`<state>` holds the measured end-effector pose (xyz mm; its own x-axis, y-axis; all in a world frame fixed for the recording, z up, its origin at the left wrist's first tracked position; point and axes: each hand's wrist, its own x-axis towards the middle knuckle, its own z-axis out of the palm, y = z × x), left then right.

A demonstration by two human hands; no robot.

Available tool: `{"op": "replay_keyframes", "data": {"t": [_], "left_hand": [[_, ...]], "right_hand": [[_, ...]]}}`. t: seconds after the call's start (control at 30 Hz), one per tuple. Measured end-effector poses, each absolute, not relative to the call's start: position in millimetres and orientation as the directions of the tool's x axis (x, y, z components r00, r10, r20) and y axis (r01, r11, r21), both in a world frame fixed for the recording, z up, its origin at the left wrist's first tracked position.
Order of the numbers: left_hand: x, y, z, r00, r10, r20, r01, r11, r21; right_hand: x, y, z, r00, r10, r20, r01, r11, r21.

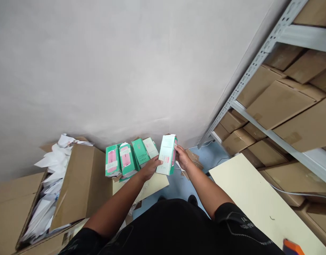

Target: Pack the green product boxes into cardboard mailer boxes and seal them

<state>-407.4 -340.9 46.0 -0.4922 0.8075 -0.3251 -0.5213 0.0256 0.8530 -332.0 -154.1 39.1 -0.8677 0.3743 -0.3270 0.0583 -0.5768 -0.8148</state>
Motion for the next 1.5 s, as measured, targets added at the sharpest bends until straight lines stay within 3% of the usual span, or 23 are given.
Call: {"op": "replay_keyframes", "data": {"t": [0.17,0.37,0.5,0.67,0.87,1.3,1.5], "left_hand": [[-398,-322,40,-0.301,0.882,-0.361,-0.636,0.096,0.766],[-364,-279,51,-0.153,0.902,-0.404,-0.655,0.213,0.725],[-330,-244,59,-0.246,0.842,-0.481,-0.489,0.321,0.811],[-279,-196,62,-0.492,0.792,-0.362,-0.16,0.326,0.932],[-204,-130,55,-0.449,0.83,-0.33,-0.054,0.344,0.937],[-96,-32,42,-0.266,0.91,-0.317,-0.091,0.304,0.948],[-84,-12,39,-0.076,0.936,-0.344,-0.099,0.336,0.937]], "right_hand": [[-294,-149,41,-0.903,0.276,-0.33,0.052,-0.692,-0.72],[-251,-132,42,-0.866,0.327,-0.378,-0.022,-0.781,-0.624],[-215,-102,40,-0.791,0.463,-0.401,-0.145,-0.777,-0.613],[-157,-60,33,-0.543,0.768,-0.34,-0.337,-0.57,-0.749],[-77,-19,32,-0.303,0.929,-0.214,-0.275,-0.3,-0.914],[66,52,38,-0.339,0.93,-0.145,-0.253,-0.239,-0.938],[93,63,25,-0.195,0.916,-0.349,-0.228,-0.389,-0.893]]}}
